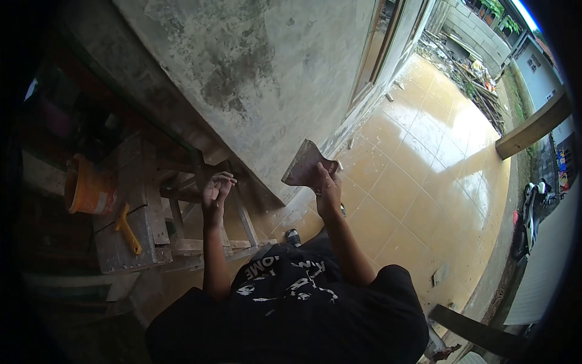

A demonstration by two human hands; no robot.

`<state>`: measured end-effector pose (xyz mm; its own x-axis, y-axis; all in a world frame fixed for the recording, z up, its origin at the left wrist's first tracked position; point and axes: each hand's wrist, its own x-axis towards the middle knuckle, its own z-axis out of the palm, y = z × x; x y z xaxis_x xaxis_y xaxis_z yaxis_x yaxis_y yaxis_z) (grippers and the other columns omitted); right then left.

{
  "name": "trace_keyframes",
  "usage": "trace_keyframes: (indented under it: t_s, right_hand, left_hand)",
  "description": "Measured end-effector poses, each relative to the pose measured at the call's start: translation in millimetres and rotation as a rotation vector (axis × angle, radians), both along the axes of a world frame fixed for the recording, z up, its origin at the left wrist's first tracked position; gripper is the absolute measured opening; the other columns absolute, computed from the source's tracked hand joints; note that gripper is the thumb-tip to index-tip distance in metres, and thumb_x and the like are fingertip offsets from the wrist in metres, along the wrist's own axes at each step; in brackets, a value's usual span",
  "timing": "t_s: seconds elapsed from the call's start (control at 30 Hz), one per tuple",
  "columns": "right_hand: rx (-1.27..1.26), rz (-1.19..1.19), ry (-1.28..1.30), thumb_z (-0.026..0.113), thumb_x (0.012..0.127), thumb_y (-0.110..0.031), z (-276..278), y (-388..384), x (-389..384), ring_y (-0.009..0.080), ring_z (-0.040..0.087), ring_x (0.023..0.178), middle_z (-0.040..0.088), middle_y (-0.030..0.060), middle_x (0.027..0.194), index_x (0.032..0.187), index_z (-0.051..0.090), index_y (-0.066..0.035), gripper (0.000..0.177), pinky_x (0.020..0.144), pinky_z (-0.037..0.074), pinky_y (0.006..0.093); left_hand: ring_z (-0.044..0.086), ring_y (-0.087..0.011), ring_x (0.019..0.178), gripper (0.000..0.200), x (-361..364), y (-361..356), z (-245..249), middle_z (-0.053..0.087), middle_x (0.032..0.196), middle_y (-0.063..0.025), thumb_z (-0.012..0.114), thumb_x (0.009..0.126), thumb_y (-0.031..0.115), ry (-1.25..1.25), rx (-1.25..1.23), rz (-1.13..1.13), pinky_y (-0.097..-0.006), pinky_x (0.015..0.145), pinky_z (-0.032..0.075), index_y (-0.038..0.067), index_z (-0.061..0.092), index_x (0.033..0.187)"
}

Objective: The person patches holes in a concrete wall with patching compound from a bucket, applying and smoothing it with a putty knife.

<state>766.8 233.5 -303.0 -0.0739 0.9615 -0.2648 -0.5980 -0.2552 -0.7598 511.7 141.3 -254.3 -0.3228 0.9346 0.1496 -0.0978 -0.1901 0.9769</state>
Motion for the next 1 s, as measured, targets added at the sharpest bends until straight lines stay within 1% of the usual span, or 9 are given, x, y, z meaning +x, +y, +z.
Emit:
trace_keyframes:
  t_s: [0.1, 0.33, 0.43, 0.53, 0.63, 0.7, 0.77, 0.9, 1.0]
  right_hand:
    - [-0.338, -0.015, 0.238, 0.065, 0.089, -0.019, -11.7, 16.4, 15.0, 0.0159, 0.062, 0.095, 0.065, 0.0004, 0.1, 0.111, 0.059, -0.011, 0.024, 0.087, 0.049, 0.0319]
    - [-0.355, 0.034, 0.312, 0.066, 0.088, -0.019, -50.5, 69.2, 60.7, 0.0185, 0.06, 0.102, 0.063, 0.0022, 0.109, 0.112, 0.059, -0.009, 0.026, 0.09, 0.047, 0.0357]
    - [-0.337, 0.076, 0.334, 0.064, 0.09, -0.016, -62.5, 99.4, 87.4, 0.0179, 0.061, 0.099, 0.065, 0.0015, 0.105, 0.111, 0.059, -0.009, 0.023, 0.088, 0.048, 0.0343]
    - [-0.297, 0.061, 0.297, 0.063, 0.092, -0.015, -70.4, 133.3, 113.3, 0.0178, 0.064, 0.088, 0.066, 0.0016, 0.099, 0.11, 0.059, -0.009, 0.02, 0.078, 0.05, 0.0322]
    - [-0.132, 0.156, 0.052, 0.062, 0.093, -0.017, -81.0, 172.3, 136.8, 0.0159, 0.064, 0.073, 0.065, 0.0032, 0.091, 0.107, 0.058, -0.007, 0.017, 0.057, 0.048, 0.031]
    - [-0.122, 0.206, 0.034, 0.062, 0.093, -0.017, -110.0, 204.3, 145.9, 0.0152, 0.063, 0.072, 0.065, 0.0032, 0.089, 0.106, 0.058, -0.007, 0.017, 0.056, 0.047, 0.0304]
    - [-0.135, 0.231, 0.003, 0.062, 0.093, -0.017, -131.4, 232.7, 145.4, 0.0151, 0.061, 0.067, 0.063, 0.0038, 0.084, 0.102, 0.058, -0.005, 0.016, 0.051, 0.046, 0.0299]
    - [-0.178, 0.248, -0.031, 0.066, 0.09, -0.012, -185.8, 288.3, 124.2, 0.0138, 0.061, 0.069, 0.065, 0.0049, 0.085, 0.099, 0.063, -0.002, 0.013, 0.057, 0.047, 0.0303]
    - [-0.187, 0.185, -0.108, 0.068, 0.088, -0.009, -232.3, 316.2, 93.0, 0.0139, 0.06, 0.07, 0.066, 0.0061, 0.085, 0.097, 0.065, 0.001, 0.013, 0.06, 0.048, 0.0304]
  left_hand:
    - [0.058, -0.0134, 0.098, 0.006, 18.3, 8.2, -1.3, 0.059, 0.106, -0.0072, 0.062, 0.09, 0.003, 0.021, 0.001, -0.058, -0.0285, 0.093, 0.045, 0.001, 0.061, 0.095]
    - [0.058, -0.0141, 0.097, 0.006, 59.9, 53.2, -11.3, 0.06, 0.103, -0.0078, 0.065, 0.088, 0.004, 0.125, -0.042, -0.075, -0.0289, 0.09, 0.045, 0.001, 0.062, 0.092]
    - [0.059, -0.0147, 0.098, 0.007, 85.5, 79.2, -13.8, 0.061, 0.103, -0.0082, 0.065, 0.089, 0.007, 0.152, -0.072, -0.079, -0.0298, 0.09, 0.045, 0.001, 0.062, 0.092]
    - [0.059, -0.0149, 0.099, 0.011, 106.9, 107.5, -20.8, 0.061, 0.105, -0.0087, 0.065, 0.089, 0.01, 0.21, -0.115, -0.099, -0.0302, 0.09, 0.046, 0.001, 0.062, 0.093]
    - [0.059, -0.0168, 0.102, 0.016, 122.2, 138.9, -34.0, 0.061, 0.108, -0.01, 0.066, 0.088, 0.012, 0.288, -0.173, -0.104, -0.0312, 0.09, 0.046, 0.0, 0.062, 0.098]
    - [0.059, -0.0188, 0.104, 0.02, 132.2, 160.2, -35.6, 0.061, 0.11, -0.0111, 0.067, 0.087, 0.013, 0.34, -0.214, -0.1, -0.0321, 0.09, 0.046, 0.0, 0.062, 0.101]
    - [0.056, -0.028, 0.113, 0.034, 140.2, 181.4, -32.4, 0.059, 0.118, -0.015, 0.069, 0.084, 0.015, 0.741, -0.297, -0.041, -0.0371, 0.096, 0.044, 0.0, 0.058, 0.112]
    - [0.045, -0.0354, 0.128, 0.048, 149.5, 203.9, -38.7, 0.05, 0.133, -0.0188, 0.07, 0.082, 0.017, 0.951, -0.306, 0.037, -0.0413, 0.108, 0.034, 0.002, 0.05, 0.124]
    - [0.043, -0.0346, 0.129, 0.05, 159.0, 210.2, -32.2, 0.048, 0.136, -0.0187, 0.07, 0.082, 0.016, 0.917, -0.373, 0.068, -0.0408, 0.108, 0.034, 0.003, 0.049, 0.125]
